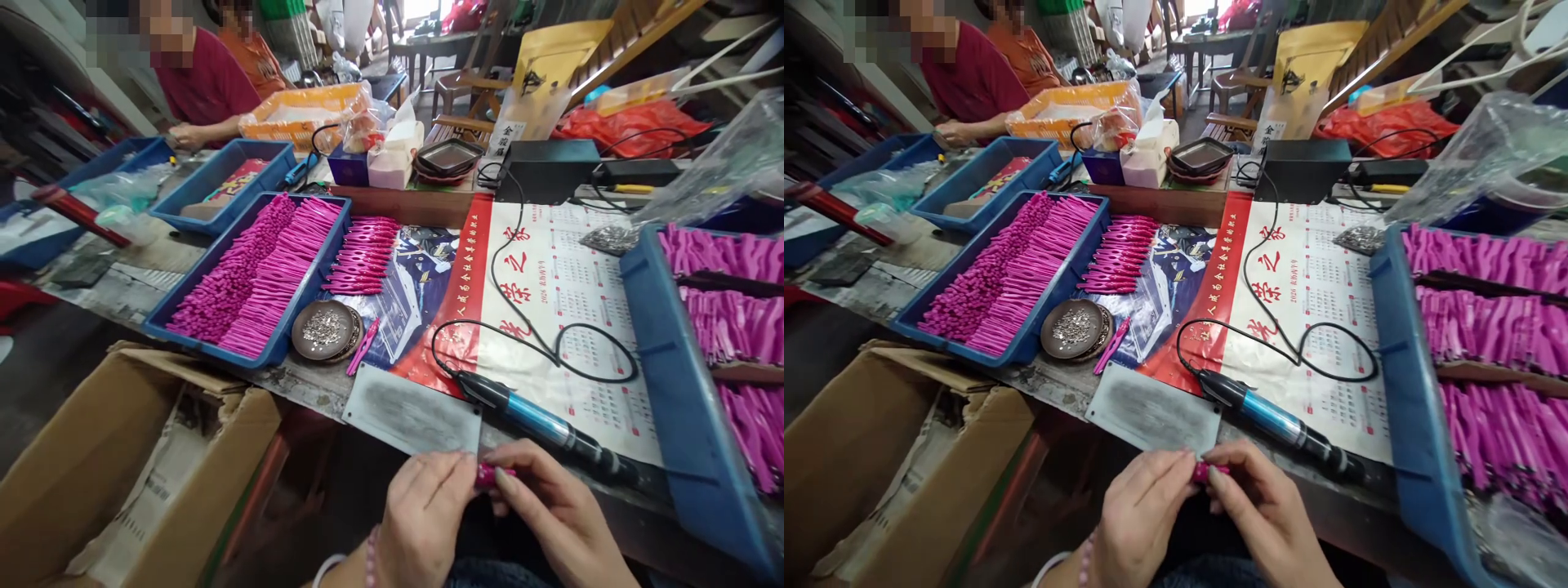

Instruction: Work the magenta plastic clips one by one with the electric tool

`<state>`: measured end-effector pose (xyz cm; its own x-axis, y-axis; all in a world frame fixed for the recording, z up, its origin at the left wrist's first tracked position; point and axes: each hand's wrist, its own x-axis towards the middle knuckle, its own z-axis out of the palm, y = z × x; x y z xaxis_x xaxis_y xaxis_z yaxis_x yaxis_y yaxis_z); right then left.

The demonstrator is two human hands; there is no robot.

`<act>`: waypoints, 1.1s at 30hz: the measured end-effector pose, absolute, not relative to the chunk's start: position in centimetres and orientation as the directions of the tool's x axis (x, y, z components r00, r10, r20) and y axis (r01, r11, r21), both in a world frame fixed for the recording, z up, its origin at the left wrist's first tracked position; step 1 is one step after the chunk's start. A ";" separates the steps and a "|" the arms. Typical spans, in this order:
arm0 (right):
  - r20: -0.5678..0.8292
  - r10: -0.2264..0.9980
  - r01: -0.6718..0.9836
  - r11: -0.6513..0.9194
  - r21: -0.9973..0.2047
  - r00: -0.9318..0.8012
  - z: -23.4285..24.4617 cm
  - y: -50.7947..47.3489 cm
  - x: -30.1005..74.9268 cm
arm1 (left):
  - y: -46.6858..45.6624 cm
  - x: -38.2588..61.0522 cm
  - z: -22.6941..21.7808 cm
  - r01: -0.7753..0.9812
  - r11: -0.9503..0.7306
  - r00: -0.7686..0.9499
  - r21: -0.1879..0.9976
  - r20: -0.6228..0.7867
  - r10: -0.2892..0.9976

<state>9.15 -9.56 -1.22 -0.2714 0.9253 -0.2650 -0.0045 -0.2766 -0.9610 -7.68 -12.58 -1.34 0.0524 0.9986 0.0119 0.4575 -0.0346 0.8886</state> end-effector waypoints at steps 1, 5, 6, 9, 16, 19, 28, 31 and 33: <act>-0.297 0.923 -0.037 -0.314 -0.949 -0.244 -1.3 -9.6 8.9 | -12.7 -7.6 -1.4 0.459 -0.055 0.051 0.887 0.036 0.998; -0.412 0.869 -0.136 -0.459 -0.878 -0.275 -2.0 -9.2 8.1 | -11.9 -8.2 -0.9 0.357 0.025 0.180 0.934 -0.095 0.979; -0.437 0.848 -0.137 -0.491 -0.860 -0.299 -2.1 -9.1 8.1 | -11.6 -8.4 -0.7 0.294 0.111 0.204 0.949 -0.176 0.963; -0.482 0.805 -0.105 -0.544 -0.833 -0.347 -2.4 -8.8 8.1 | -10.8 -8.7 -0.3 0.049 0.453 0.245 0.890 -0.450 0.859; -0.468 0.809 -0.082 -0.526 -0.846 -0.356 -2.6 -8.7 8.4 | -10.6 -8.6 -0.5 -0.128 0.606 0.322 0.785 -0.545 0.774; -0.472 0.800 -0.056 -0.527 -0.848 -0.370 -2.8 -8.8 8.5 | -10.7 -8.4 -0.6 -0.148 0.646 0.335 0.749 -0.577 0.745; 0.318 0.917 0.787 0.377 -0.489 -0.242 -3.9 -7.0 12.0 | -10.1 -8.9 -1.6 -0.217 0.657 0.275 0.722 -0.600 0.751; 0.319 0.858 0.868 0.468 -0.163 -0.403 -5.5 -5.4 13.3 | -9.1 -10.3 -1.5 -0.145 0.568 0.156 0.810 -0.548 0.822; 0.282 0.848 0.865 0.491 -0.101 -0.448 -6.7 -4.6 14.0 | -8.3 -11.6 -1.3 -0.099 0.491 0.059 0.866 -0.487 0.871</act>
<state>14.04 -4.62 -6.68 -0.4482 0.8484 0.2816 0.8654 0.4907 -0.1011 -11.59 -8.34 -1.30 0.0589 0.8714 -0.4871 -0.0987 0.4906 0.8658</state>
